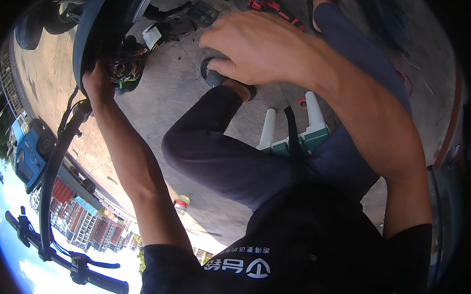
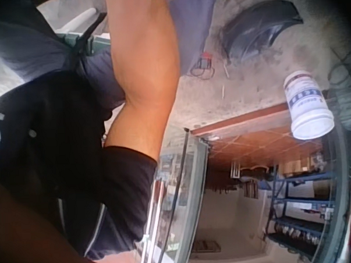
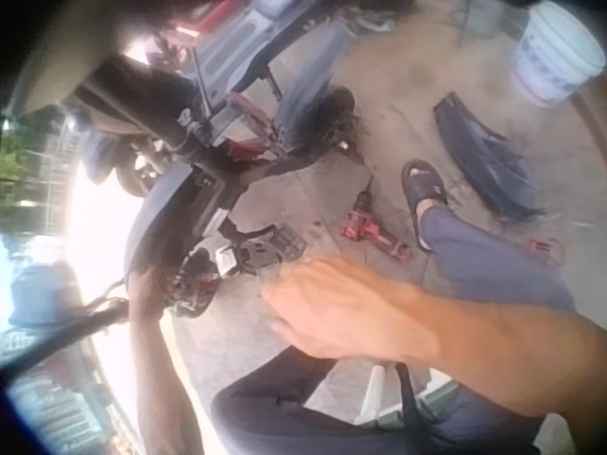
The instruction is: The person sits on a stool and works on the exposed wiring under the handlebars of an electric scooter. They strip wire ends, twist connections, and wrap them with electrical tape. The person then connects a multi-pin connector and tests the throttle by twisting the grip.
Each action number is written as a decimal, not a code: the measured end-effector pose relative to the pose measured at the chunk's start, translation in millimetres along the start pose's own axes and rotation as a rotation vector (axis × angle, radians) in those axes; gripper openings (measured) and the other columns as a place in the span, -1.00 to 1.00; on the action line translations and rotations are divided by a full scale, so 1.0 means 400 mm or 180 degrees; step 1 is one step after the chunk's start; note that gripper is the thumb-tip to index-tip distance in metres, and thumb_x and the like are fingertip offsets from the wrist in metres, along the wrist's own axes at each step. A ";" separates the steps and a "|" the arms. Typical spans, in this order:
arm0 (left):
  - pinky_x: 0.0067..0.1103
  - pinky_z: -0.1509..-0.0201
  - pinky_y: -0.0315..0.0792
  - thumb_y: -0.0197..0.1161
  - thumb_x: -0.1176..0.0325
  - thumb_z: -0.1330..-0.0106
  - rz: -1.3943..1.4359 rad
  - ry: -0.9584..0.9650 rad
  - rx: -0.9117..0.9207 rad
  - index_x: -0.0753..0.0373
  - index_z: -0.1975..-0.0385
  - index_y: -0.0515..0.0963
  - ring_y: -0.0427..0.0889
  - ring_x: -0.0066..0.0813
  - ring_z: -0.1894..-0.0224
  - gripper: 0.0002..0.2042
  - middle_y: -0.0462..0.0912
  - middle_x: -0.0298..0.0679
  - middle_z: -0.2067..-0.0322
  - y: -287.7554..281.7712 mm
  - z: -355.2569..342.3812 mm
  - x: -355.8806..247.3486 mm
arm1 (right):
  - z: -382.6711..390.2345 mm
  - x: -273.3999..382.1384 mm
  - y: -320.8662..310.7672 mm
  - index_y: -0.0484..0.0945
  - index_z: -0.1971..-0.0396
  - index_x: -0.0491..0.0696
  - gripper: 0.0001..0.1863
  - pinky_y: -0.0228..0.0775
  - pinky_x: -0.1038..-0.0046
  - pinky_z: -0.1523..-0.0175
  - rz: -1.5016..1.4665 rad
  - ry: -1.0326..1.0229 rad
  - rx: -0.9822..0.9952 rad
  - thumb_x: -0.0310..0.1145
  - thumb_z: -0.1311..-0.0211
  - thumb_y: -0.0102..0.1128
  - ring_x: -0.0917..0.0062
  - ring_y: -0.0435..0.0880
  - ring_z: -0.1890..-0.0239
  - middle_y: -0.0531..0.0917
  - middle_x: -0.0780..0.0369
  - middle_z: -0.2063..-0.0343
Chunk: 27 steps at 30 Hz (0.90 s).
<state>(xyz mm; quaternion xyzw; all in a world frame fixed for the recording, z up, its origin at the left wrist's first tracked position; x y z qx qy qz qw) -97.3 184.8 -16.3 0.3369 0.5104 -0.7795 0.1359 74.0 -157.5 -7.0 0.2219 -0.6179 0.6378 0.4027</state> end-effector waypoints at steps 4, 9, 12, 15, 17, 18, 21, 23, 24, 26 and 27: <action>-0.65 0.26 0.41 0.17 0.38 -0.30 -0.0212 0.0546 0.0315 0.42 0.12 0.60 0.56 -0.54 0.34 -0.73 0.64 -0.21 0.34 -0.029 0.057 0.020 | -0.013 0.004 0.010 0.63 0.28 -0.13 -0.73 0.48 0.15 0.09 -0.0089 -0.0078 -0.0075 -0.25 -0.13 0.26 0.12 0.65 0.20 0.65 0.06 0.37; -0.52 0.03 0.56 0.14 0.53 -0.33 0.2146 -0.0006 0.0126 0.49 0.05 0.50 0.66 -0.36 0.13 -0.75 0.64 -0.07 0.22 -0.010 0.123 0.083 | -0.053 0.017 0.044 0.65 0.32 -0.13 -0.75 0.54 0.12 0.13 -0.0056 -0.0295 -0.0238 -0.25 -0.13 0.23 0.13 0.70 0.24 0.69 0.06 0.37; -0.49 0.08 0.59 0.13 0.58 -0.32 0.2581 -0.0229 0.0192 0.48 0.02 0.47 0.66 -0.35 0.14 -0.75 0.64 -0.05 0.21 -0.017 0.146 0.095 | -0.089 0.032 0.077 0.64 0.28 -0.12 -0.73 0.53 0.11 0.09 -0.0072 -0.0278 -0.0249 -0.24 -0.14 0.23 0.14 0.69 0.19 0.69 0.06 0.31; -0.46 0.13 0.61 0.13 0.58 -0.32 0.2712 -0.0210 0.0379 0.46 0.01 0.46 0.67 -0.32 0.18 -0.74 0.63 -0.07 0.25 -0.036 0.154 0.082 | -0.158 0.061 0.129 0.62 0.17 -0.11 -0.68 0.51 0.12 0.02 -0.0299 -0.0203 -0.0326 -0.23 -0.14 0.23 0.13 0.67 0.12 0.69 0.04 0.23; -0.46 0.18 0.62 0.13 0.57 -0.33 0.2809 -0.0305 0.0363 0.44 0.01 0.46 0.68 -0.32 0.22 -0.75 0.63 -0.08 0.26 -0.038 0.164 0.072 | -0.213 0.092 0.173 0.61 0.10 -0.10 -0.64 0.50 0.14 -0.02 -0.0637 -0.0157 -0.0492 -0.23 -0.14 0.23 0.13 0.66 0.08 0.68 0.03 0.19; -0.46 0.21 0.62 0.14 0.57 -0.33 0.2875 -0.0313 0.0351 0.44 0.01 0.46 0.68 -0.31 0.24 -0.75 0.63 -0.08 0.27 -0.036 0.167 0.066 | -0.242 0.102 0.192 0.60 0.07 -0.10 -0.62 0.50 0.15 -0.04 -0.0777 -0.0136 -0.0554 -0.23 -0.14 0.23 0.12 0.65 0.06 0.68 0.02 0.18; -0.49 0.27 0.64 0.15 0.56 -0.33 0.2890 -0.0456 0.0205 0.43 0.01 0.45 0.69 -0.31 0.31 -0.75 0.63 -0.08 0.30 -0.032 0.180 0.048 | -0.305 0.130 0.243 0.57 -0.01 -0.08 -0.57 0.48 0.17 -0.07 -0.0875 0.0007 -0.0720 -0.23 -0.14 0.25 0.13 0.65 0.03 0.68 0.02 0.16; -0.52 0.29 0.65 0.16 0.55 -0.33 0.3058 -0.0399 0.0297 0.42 0.01 0.45 0.70 -0.32 0.32 -0.75 0.64 -0.06 0.29 -0.032 0.177 0.032 | -0.333 0.149 0.273 0.56 -0.01 -0.10 -0.56 0.50 0.21 -0.05 -0.1211 -0.0031 -0.0671 -0.23 -0.14 0.26 0.16 0.67 0.08 0.69 0.03 0.18; -0.53 0.30 0.65 0.16 0.54 -0.34 0.3141 -0.0384 0.0309 0.42 0.01 0.45 0.71 -0.32 0.32 -0.75 0.65 -0.05 0.29 -0.034 0.175 0.026 | -0.343 0.158 0.285 0.56 -0.01 -0.10 -0.56 0.51 0.23 -0.04 -0.1407 -0.0008 -0.0622 -0.23 -0.14 0.26 0.17 0.69 0.11 0.69 0.04 0.19; -0.55 0.29 0.65 0.16 0.52 -0.35 0.3245 -0.0375 0.0563 0.42 0.00 0.46 0.72 -0.33 0.30 -0.75 0.66 -0.03 0.27 -0.040 0.182 0.022 | -0.366 0.174 0.305 0.55 0.00 -0.13 -0.61 0.55 0.32 0.06 -0.2002 0.0307 -0.0142 -0.26 -0.23 0.21 0.27 0.71 0.20 0.70 0.08 0.23; -0.56 0.28 0.65 0.16 0.51 -0.36 0.3398 -0.0212 0.0791 0.42 0.00 0.46 0.73 -0.33 0.30 -0.75 0.67 -0.02 0.26 -0.046 0.182 0.022 | -0.379 0.177 0.307 0.55 0.00 -0.15 -0.64 0.57 0.36 0.10 -0.2290 0.0461 0.0093 -0.28 -0.27 0.19 0.32 0.73 0.25 0.71 0.10 0.24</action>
Point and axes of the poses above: each hand's wrist, its own z-axis away from the middle knuckle, its own y-axis out of the palm, x = y × z, the point moved 1 cm from there along -z, towards the middle knuckle
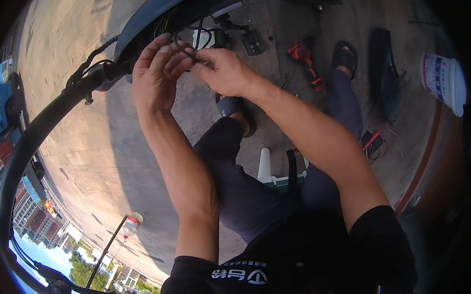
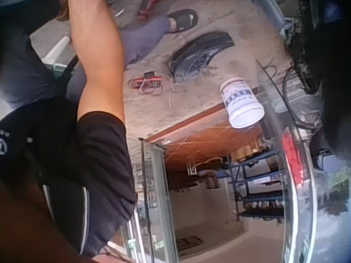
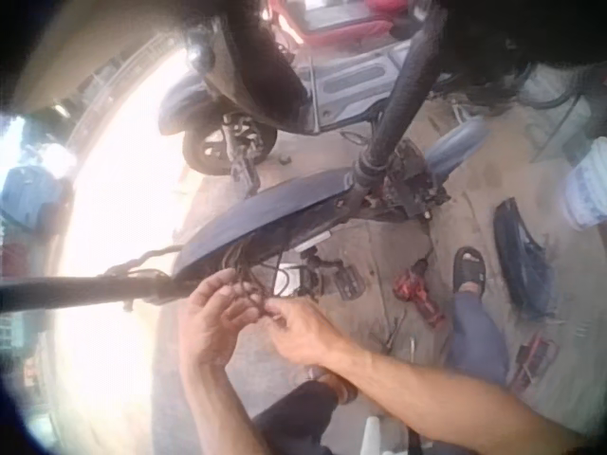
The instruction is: The person sits on a stool and works on the exposed wiring under the handlebars of an electric scooter. They strip wire ends, twist connections, and wrap them with electrical tape. The person then connects a multi-pin connector and tests the throttle by twisting the grip.
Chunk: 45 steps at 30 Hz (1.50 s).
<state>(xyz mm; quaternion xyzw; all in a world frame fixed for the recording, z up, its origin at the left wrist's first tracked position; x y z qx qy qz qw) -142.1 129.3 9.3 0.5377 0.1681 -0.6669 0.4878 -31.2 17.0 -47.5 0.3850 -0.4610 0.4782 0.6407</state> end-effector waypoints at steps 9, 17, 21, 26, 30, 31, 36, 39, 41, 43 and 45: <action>-0.66 0.38 0.47 0.19 0.31 -0.37 -0.1391 -0.0344 -0.1041 0.36 0.15 0.57 0.63 -0.56 0.42 -0.77 0.68 -0.24 0.36 -0.072 0.022 0.005 | -0.042 0.021 -0.110 0.48 0.02 -0.10 -0.79 0.50 0.53 0.23 -0.2720 0.0493 -0.0373 -0.36 -0.45 0.01 0.59 0.61 0.35 0.63 0.19 0.30; -0.62 0.39 0.47 0.11 0.23 -0.42 -0.0804 -0.1195 -0.0357 0.35 0.11 0.54 0.63 -0.51 0.42 -0.71 0.69 -0.19 0.32 0.059 0.015 0.090 | -0.019 0.045 -0.159 0.46 -0.02 -0.07 -0.77 0.44 0.53 0.27 -0.3336 0.0743 -0.0445 -0.41 -0.43 -0.01 0.61 0.55 0.40 0.58 0.24 0.34; -0.55 0.34 0.50 0.09 0.23 -0.44 0.1542 -0.1200 -0.0959 0.31 0.09 0.50 0.61 -0.42 0.36 -0.74 0.65 -0.17 0.30 0.135 0.013 0.164 | -0.007 0.037 -0.175 0.46 -0.02 -0.07 -0.77 0.42 0.55 0.32 -0.3238 0.0731 -0.0165 -0.42 -0.43 -0.03 0.63 0.53 0.45 0.58 0.25 0.36; -0.56 0.37 0.45 0.13 0.27 -0.42 0.2196 -0.1004 -0.1548 0.20 0.22 0.45 0.56 -0.46 0.39 -0.85 0.56 -0.27 0.38 0.134 -0.003 0.213 | 0.008 0.003 -0.207 0.44 -0.05 -0.11 -0.73 0.34 0.61 0.37 -0.1979 0.1091 -0.0361 -0.45 -0.40 -0.01 0.70 0.45 0.48 0.53 0.30 0.39; -0.64 0.45 0.43 0.20 0.33 -0.38 0.1769 -0.0776 -0.1480 0.19 0.21 0.46 0.54 -0.55 0.47 -0.88 0.57 -0.31 0.39 0.139 0.022 0.220 | 0.005 0.003 -0.217 0.46 -0.07 -0.15 -0.68 0.46 0.53 0.18 0.0326 0.0129 -0.1175 -0.44 -0.36 0.04 0.60 0.58 0.30 0.63 0.24 0.29; -0.66 0.47 0.42 0.22 0.34 -0.37 0.1599 -0.0747 -0.1503 0.18 0.21 0.46 0.53 -0.57 0.48 -0.88 0.57 -0.33 0.39 0.147 0.031 0.223 | 0.007 0.010 -0.215 0.47 -0.07 -0.16 -0.68 0.48 0.51 0.12 0.1025 -0.0121 -0.1505 -0.43 -0.35 0.06 0.57 0.61 0.24 0.65 0.23 0.26; -0.63 0.40 0.47 0.22 0.38 -0.35 0.1330 -0.0722 -0.1178 0.15 0.21 0.48 0.57 -0.59 0.45 -0.90 0.61 -0.31 0.36 0.172 0.059 0.233 | 0.044 0.050 -0.199 0.58 0.06 -0.14 -0.71 0.46 0.38 -0.03 0.1780 -0.0894 -0.0861 -0.44 -0.21 0.17 0.35 0.62 0.08 0.68 0.12 0.19; -0.69 0.49 0.41 0.26 0.36 -0.33 0.1420 -0.0785 -0.1204 0.21 0.20 0.49 0.52 -0.66 0.50 -0.86 0.58 -0.37 0.42 0.172 0.053 0.238 | 0.048 0.053 -0.177 0.63 0.12 -0.11 -0.71 0.41 0.26 -0.11 0.2235 -0.0910 -0.0497 -0.44 -0.13 0.21 0.20 0.59 0.03 0.67 0.09 0.17; -0.69 0.48 0.41 0.26 0.36 -0.33 0.1304 -0.0750 -0.1131 0.23 0.21 0.51 0.52 -0.67 0.50 -0.86 0.58 -0.37 0.44 0.167 0.050 0.239 | 0.046 0.050 -0.170 0.64 0.13 -0.11 -0.71 0.39 0.24 -0.13 0.2498 -0.0932 -0.0434 -0.43 -0.11 0.24 0.19 0.59 0.03 0.67 0.10 0.17; -0.70 0.46 0.41 0.25 0.36 -0.33 0.1186 -0.0730 -0.1033 0.24 0.21 0.53 0.52 -0.68 0.50 -0.86 0.58 -0.37 0.45 0.164 0.047 0.240 | 0.049 0.048 -0.174 0.65 0.15 -0.11 -0.71 0.37 0.24 -0.16 0.2528 -0.1051 -0.0594 -0.40 -0.08 0.29 0.17 0.57 -0.01 0.65 0.10 0.11; -0.71 0.44 0.41 0.25 0.35 -0.33 0.1054 -0.0733 -0.0901 0.24 0.21 0.54 0.52 -0.68 0.49 -0.86 0.59 -0.38 0.46 0.167 0.043 0.240 | 0.052 0.046 -0.181 0.66 0.17 -0.11 -0.72 0.37 0.25 -0.16 0.2645 -0.1128 -0.0727 -0.39 -0.09 0.31 0.17 0.56 -0.02 0.64 0.10 0.07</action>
Point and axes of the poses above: each hand's wrist, its own z-axis away from the middle knuckle, its own y-axis out of the palm, x = y × z, the point moved 1 cm from there along -z, towards the middle knuckle
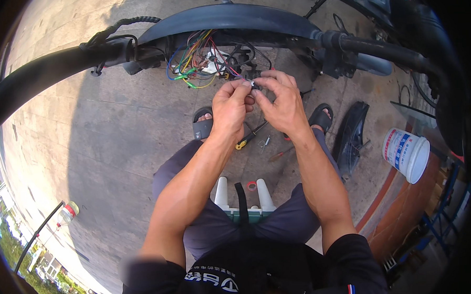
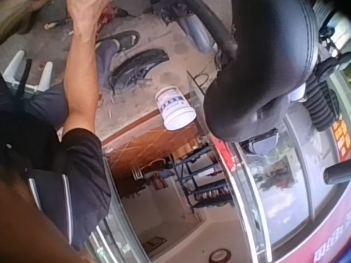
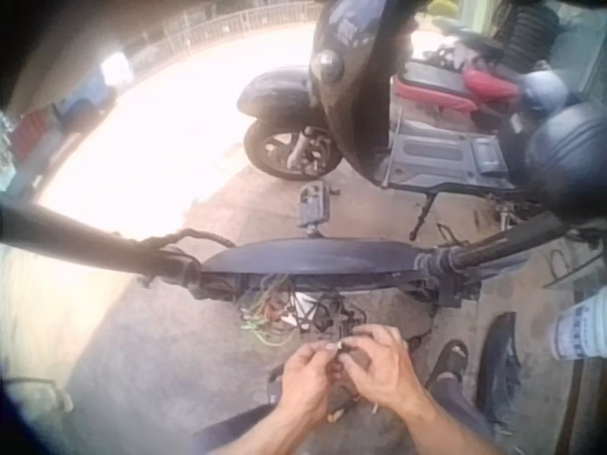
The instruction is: The person sits on a stool and works on the exposed wiring under the handlebars of an electric scooter. They strip wire ends, twist connections, and wrap them with electrical tape. The person then connects a multi-pin connector and tests the throttle by twisting the grip.
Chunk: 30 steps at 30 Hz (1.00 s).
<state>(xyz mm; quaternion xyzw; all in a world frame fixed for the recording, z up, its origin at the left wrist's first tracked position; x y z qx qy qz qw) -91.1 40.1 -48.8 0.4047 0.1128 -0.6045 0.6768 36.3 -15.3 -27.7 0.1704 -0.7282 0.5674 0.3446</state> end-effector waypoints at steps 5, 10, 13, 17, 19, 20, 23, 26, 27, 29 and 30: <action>-0.71 0.42 0.41 0.20 0.38 -0.35 0.0026 0.0021 -0.0010 0.24 0.15 0.53 0.54 -0.66 0.44 -0.85 0.60 -0.36 0.40 0.013 0.001 -0.005 | -0.007 -0.017 0.013 0.66 0.23 -0.11 -0.77 0.35 0.25 -0.15 -0.0321 0.0237 -0.0024 -0.36 -0.11 0.30 0.17 0.55 -0.02 0.64 0.13 0.07; -0.67 0.36 0.44 0.09 0.41 -0.39 0.0507 0.0007 -0.0164 0.25 0.02 0.46 0.58 -0.59 0.36 -0.79 0.62 -0.29 0.29 0.008 -0.007 -0.030 | -0.006 -0.027 0.034 0.66 0.24 -0.15 -0.78 0.36 0.25 -0.14 -0.0774 0.0407 0.0118 -0.37 -0.13 0.28 0.17 0.58 0.02 0.66 0.11 0.13; -0.62 0.27 0.46 0.02 0.41 -0.40 0.0591 -0.0059 -0.0150 0.26 -0.04 0.41 0.60 -0.52 0.26 -0.75 0.65 -0.20 0.20 -0.002 -0.015 -0.050 | -0.004 -0.027 0.035 0.65 0.24 -0.15 -0.78 0.37 0.26 -0.13 -0.0739 0.0512 0.0222 -0.38 -0.14 0.27 0.16 0.58 0.02 0.66 0.09 0.15; -0.61 0.26 0.47 0.03 0.41 -0.39 0.0617 -0.0061 -0.0163 0.27 -0.05 0.40 0.60 -0.51 0.25 -0.74 0.66 -0.17 0.18 -0.002 -0.012 -0.056 | -0.006 -0.018 0.028 0.65 0.23 -0.15 -0.78 0.39 0.31 -0.12 -0.0573 0.0575 0.0285 -0.40 -0.13 0.29 0.21 0.60 0.02 0.66 0.09 0.17; -0.60 0.25 0.48 0.04 0.41 -0.39 0.0640 -0.0047 -0.0160 0.27 -0.04 0.40 0.60 -0.50 0.25 -0.74 0.67 -0.17 0.19 -0.003 -0.011 -0.057 | -0.007 -0.012 0.026 0.64 0.22 -0.15 -0.78 0.40 0.33 -0.11 -0.0490 0.0596 0.0296 -0.40 -0.13 0.30 0.23 0.61 0.03 0.67 0.10 0.18; -0.60 0.25 0.48 0.04 0.41 -0.39 0.0617 -0.0057 -0.0160 0.27 -0.04 0.41 0.60 -0.50 0.26 -0.74 0.67 -0.17 0.20 -0.004 -0.011 -0.056 | -0.007 -0.009 0.026 0.64 0.23 -0.15 -0.78 0.40 0.33 -0.10 -0.0487 0.0617 0.0292 -0.40 -0.12 0.31 0.22 0.61 0.03 0.67 0.10 0.19; -0.56 0.22 0.51 0.05 0.41 -0.39 0.0583 -0.0040 -0.0130 0.27 -0.01 0.41 0.61 -0.48 0.25 -0.76 0.67 -0.16 0.20 -0.009 -0.017 -0.057 | -0.009 -0.001 0.023 0.65 0.23 -0.14 -0.77 0.41 0.32 -0.08 -0.0456 0.0600 0.0276 -0.39 -0.11 0.32 0.21 0.61 0.05 0.67 0.10 0.22; -0.51 0.19 0.54 0.08 0.43 -0.38 0.0564 -0.0043 -0.0076 0.26 0.04 0.43 0.63 -0.42 0.23 -0.79 0.67 -0.14 0.19 -0.017 -0.023 -0.059 | -0.009 0.005 0.019 0.65 0.25 -0.13 -0.76 0.41 0.31 -0.07 -0.0384 0.0540 0.0257 -0.37 -0.08 0.34 0.20 0.61 0.07 0.67 0.10 0.24; -0.51 0.19 0.54 0.09 0.43 -0.38 0.0566 -0.0038 -0.0082 0.26 0.05 0.44 0.62 -0.42 0.24 -0.81 0.67 -0.14 0.20 -0.019 -0.026 -0.059 | -0.009 0.007 0.018 0.66 0.26 -0.13 -0.76 0.41 0.31 -0.07 -0.0363 0.0519 0.0241 -0.36 -0.08 0.35 0.20 0.61 0.08 0.67 0.10 0.24; -0.51 0.20 0.55 0.09 0.44 -0.37 0.0581 -0.0036 -0.0074 0.26 0.09 0.45 0.62 -0.42 0.25 -0.83 0.67 -0.14 0.21 -0.021 -0.029 -0.059 | -0.009 0.009 0.015 0.66 0.27 -0.12 -0.76 0.42 0.31 -0.06 -0.0331 0.0501 0.0239 -0.35 -0.06 0.37 0.20 0.61 0.08 0.67 0.11 0.26; -0.51 0.20 0.55 0.09 0.44 -0.37 0.0593 -0.0040 -0.0061 0.26 0.10 0.46 0.62 -0.42 0.25 -0.84 0.66 -0.15 0.22 -0.023 -0.030 -0.060 | -0.008 0.010 0.014 0.66 0.28 -0.12 -0.76 0.42 0.31 -0.06 -0.0318 0.0494 0.0233 -0.35 -0.05 0.38 0.20 0.61 0.08 0.67 0.11 0.26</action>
Point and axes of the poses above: each hand's wrist, its own z-axis away from the middle knuckle, its own y-axis out of the palm, x = y × z, the point moved 1 cm from there along -z, towards the middle knuckle
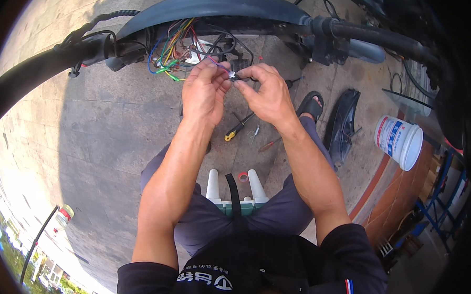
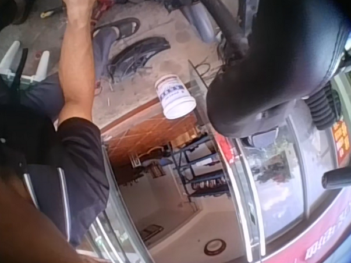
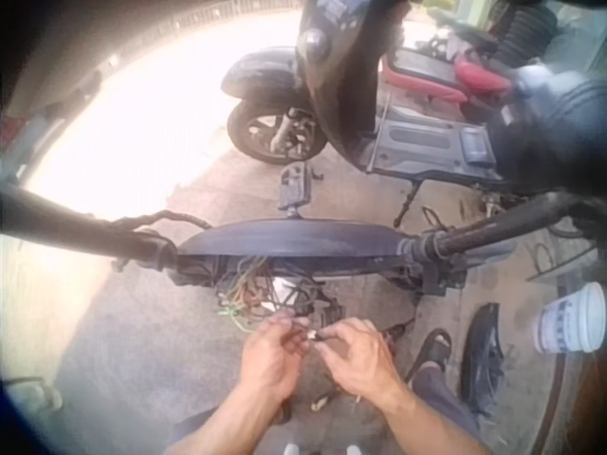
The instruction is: The person sits on a stool and works on the exposed wiring under the handlebars of an electric scooter. They strip wire ends, twist connections, and wrap them with electrical tape. The person then connects a multi-pin connector and tests the throttle by twisting the grip.
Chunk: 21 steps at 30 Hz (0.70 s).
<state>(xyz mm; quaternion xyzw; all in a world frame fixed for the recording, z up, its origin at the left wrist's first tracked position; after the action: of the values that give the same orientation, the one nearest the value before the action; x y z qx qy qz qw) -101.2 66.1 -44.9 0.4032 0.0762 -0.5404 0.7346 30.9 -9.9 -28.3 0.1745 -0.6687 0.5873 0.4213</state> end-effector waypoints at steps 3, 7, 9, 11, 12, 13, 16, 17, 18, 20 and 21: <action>-0.50 0.21 0.55 0.09 0.45 -0.37 0.0061 -0.0006 0.0003 0.27 0.15 0.48 0.62 -0.42 0.25 -0.87 0.66 -0.15 0.24 -0.001 -0.003 0.000 | 0.001 0.002 -0.002 0.67 0.28 -0.12 -0.76 0.42 0.31 -0.06 0.0013 -0.0026 -0.0016 -0.34 -0.04 0.39 0.21 0.61 0.08 0.67 0.12 0.27; -0.49 0.22 0.54 0.09 0.45 -0.37 0.0090 -0.0025 -0.0078 0.27 0.19 0.49 0.61 -0.40 0.26 -0.90 0.66 -0.14 0.25 -0.001 -0.004 0.002 | 0.002 0.003 -0.002 0.66 0.28 -0.12 -0.75 0.41 0.32 -0.06 -0.0039 -0.0083 -0.0027 -0.34 -0.03 0.39 0.22 0.61 0.08 0.67 0.13 0.26; -0.49 0.22 0.54 0.09 0.44 -0.38 0.0106 -0.0018 -0.0103 0.27 0.21 0.50 0.61 -0.40 0.28 -0.91 0.65 -0.15 0.28 0.000 -0.003 0.002 | 0.003 0.003 -0.003 0.66 0.27 -0.12 -0.75 0.41 0.32 -0.06 -0.0071 -0.0107 -0.0040 -0.34 -0.04 0.38 0.23 0.60 0.07 0.67 0.13 0.26; -0.50 0.22 0.54 0.09 0.43 -0.39 0.0102 -0.0067 -0.0075 0.28 0.23 0.51 0.61 -0.39 0.29 -0.91 0.64 -0.18 0.31 0.001 -0.002 0.001 | 0.003 0.005 -0.003 0.66 0.27 -0.13 -0.75 0.40 0.31 -0.06 -0.0030 -0.0155 -0.0095 -0.35 -0.04 0.37 0.21 0.60 0.07 0.67 0.13 0.25; -0.50 0.23 0.54 0.10 0.41 -0.39 0.0090 -0.0119 -0.0034 0.28 0.24 0.51 0.61 -0.39 0.30 -0.90 0.64 -0.19 0.33 0.001 -0.001 0.000 | 0.003 0.005 -0.003 0.66 0.27 -0.13 -0.75 0.40 0.30 -0.06 -0.0013 -0.0176 -0.0124 -0.36 -0.04 0.37 0.21 0.59 0.08 0.67 0.13 0.25; -0.50 0.23 0.54 0.11 0.40 -0.40 0.0077 -0.0174 -0.0015 0.28 0.24 0.52 0.61 -0.39 0.31 -0.89 0.63 -0.20 0.35 0.001 0.001 0.000 | 0.003 0.006 -0.003 0.66 0.28 -0.13 -0.76 0.40 0.30 -0.06 0.0026 -0.0219 -0.0165 -0.36 -0.03 0.36 0.20 0.59 0.09 0.67 0.13 0.25; -0.51 0.23 0.54 0.17 0.36 -0.39 -0.0021 -0.0184 0.0126 0.28 0.26 0.55 0.61 -0.42 0.33 -0.87 0.61 -0.25 0.38 0.004 0.008 0.008 | 0.000 0.006 -0.004 0.66 0.28 -0.13 -0.77 0.40 0.29 -0.05 0.0111 -0.0328 -0.0274 -0.38 -0.03 0.35 0.19 0.58 0.11 0.67 0.14 0.26; -0.52 0.23 0.54 0.19 0.35 -0.38 -0.0120 -0.0165 0.0126 0.28 0.26 0.55 0.61 -0.44 0.33 -0.87 0.60 -0.26 0.39 0.004 0.010 0.011 | -0.001 0.006 -0.003 0.66 0.29 -0.12 -0.77 0.40 0.28 -0.04 0.0118 -0.0351 -0.0301 -0.38 -0.02 0.34 0.19 0.58 0.12 0.67 0.14 0.26; -0.53 0.23 0.54 0.22 0.35 -0.37 -0.0201 -0.0120 0.0155 0.29 0.25 0.55 0.61 -0.45 0.33 -0.86 0.60 -0.27 0.39 0.005 0.011 0.013 | -0.001 0.007 -0.002 0.66 0.29 -0.12 -0.77 0.40 0.28 -0.03 0.0131 -0.0379 -0.0329 -0.38 -0.02 0.34 0.19 0.58 0.13 0.67 0.14 0.26; -0.55 0.23 0.54 0.25 0.35 -0.36 -0.0261 -0.0076 0.0223 0.29 0.26 0.56 0.61 -0.48 0.34 -0.87 0.60 -0.29 0.39 0.005 0.014 0.016 | -0.002 0.008 0.000 0.66 0.32 -0.11 -0.79 0.40 0.28 -0.02 0.0174 -0.0500 -0.0458 -0.39 -0.01 0.35 0.20 0.58 0.14 0.67 0.15 0.27; -0.56 0.23 0.54 0.26 0.37 -0.35 -0.0238 -0.0072 0.0262 0.28 0.27 0.56 0.60 -0.49 0.34 -0.88 0.59 -0.30 0.39 0.005 0.014 0.016 | -0.002 0.009 0.002 0.66 0.33 -0.11 -0.79 0.40 0.28 -0.01 0.0207 -0.0548 -0.0527 -0.39 0.00 0.35 0.21 0.58 0.15 0.67 0.15 0.27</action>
<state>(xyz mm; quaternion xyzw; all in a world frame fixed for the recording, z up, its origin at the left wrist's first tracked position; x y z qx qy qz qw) -98.8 57.9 -43.7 0.4238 0.0606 -0.5746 0.6975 28.3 -8.1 -26.2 0.1672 -0.7539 0.5263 0.3560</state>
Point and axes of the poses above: each hand's wrist, its own z-axis away from the middle knuckle, its own y-axis out of the palm, x = y × z, the point moved 1 cm from there along -z, towards the middle knuckle
